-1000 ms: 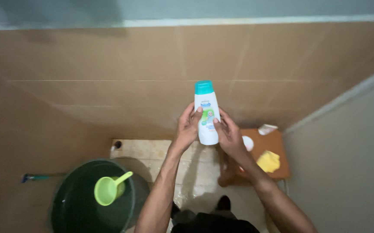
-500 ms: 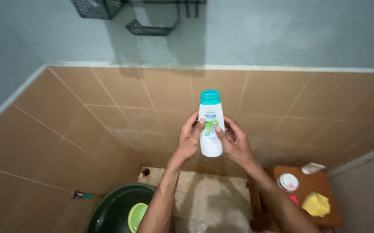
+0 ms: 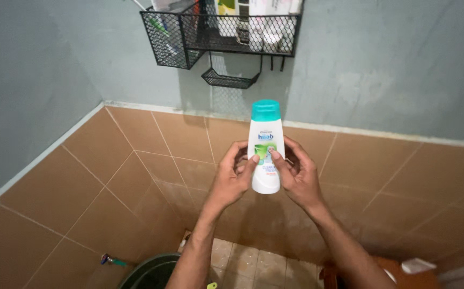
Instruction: The person wipes a white bottle with a yellow sponge and places it in a wall-mounted wire rack. They then wipe a white tub and place it in the same rack. Finally, they wipe a red box and a white tube before placing them in the rack.
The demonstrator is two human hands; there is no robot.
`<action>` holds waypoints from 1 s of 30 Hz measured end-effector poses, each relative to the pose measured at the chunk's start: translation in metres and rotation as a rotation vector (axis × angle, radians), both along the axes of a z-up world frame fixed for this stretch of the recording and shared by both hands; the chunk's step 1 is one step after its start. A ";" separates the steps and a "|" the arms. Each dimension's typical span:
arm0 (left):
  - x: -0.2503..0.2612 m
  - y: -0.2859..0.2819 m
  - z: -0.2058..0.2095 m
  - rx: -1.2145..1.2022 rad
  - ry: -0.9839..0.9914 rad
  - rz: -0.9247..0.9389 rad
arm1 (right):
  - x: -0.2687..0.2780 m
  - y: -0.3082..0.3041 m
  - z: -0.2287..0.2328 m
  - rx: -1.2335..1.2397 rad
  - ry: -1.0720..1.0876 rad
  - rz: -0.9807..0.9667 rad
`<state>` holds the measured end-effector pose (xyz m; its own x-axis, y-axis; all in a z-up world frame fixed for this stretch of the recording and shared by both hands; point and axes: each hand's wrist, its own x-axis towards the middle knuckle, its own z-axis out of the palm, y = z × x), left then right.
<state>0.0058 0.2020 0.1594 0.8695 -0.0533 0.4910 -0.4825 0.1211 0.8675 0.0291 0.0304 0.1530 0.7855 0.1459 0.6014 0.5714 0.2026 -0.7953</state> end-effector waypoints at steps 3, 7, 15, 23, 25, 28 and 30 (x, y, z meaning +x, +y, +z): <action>0.005 0.002 0.017 0.005 -0.048 0.102 | 0.013 0.003 0.013 0.038 -0.043 0.056; 0.009 0.009 0.045 0.073 -0.130 0.233 | 0.029 0.002 0.034 -0.019 -0.102 0.080; 0.023 0.052 0.119 0.047 -0.287 0.347 | 0.046 0.003 0.075 -0.068 -0.179 -0.058; 0.047 0.085 0.216 0.102 -0.515 0.323 | 0.057 -0.006 0.135 -0.047 -0.268 -0.268; 0.057 0.089 0.234 0.095 -0.546 0.313 | 0.060 -0.009 0.147 -0.031 -0.284 -0.310; 0.073 0.095 0.258 0.097 -0.574 0.311 | 0.064 -0.012 0.160 -0.003 -0.289 -0.349; 0.086 0.098 0.270 0.123 -0.629 0.340 | 0.067 -0.014 0.167 -0.014 -0.294 -0.378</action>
<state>0.0922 0.3002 0.4294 0.4032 0.0830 0.9114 -0.8881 -0.2048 0.4115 0.0962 0.0169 0.3196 0.5820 -0.1078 0.8060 0.8040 -0.0724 -0.5902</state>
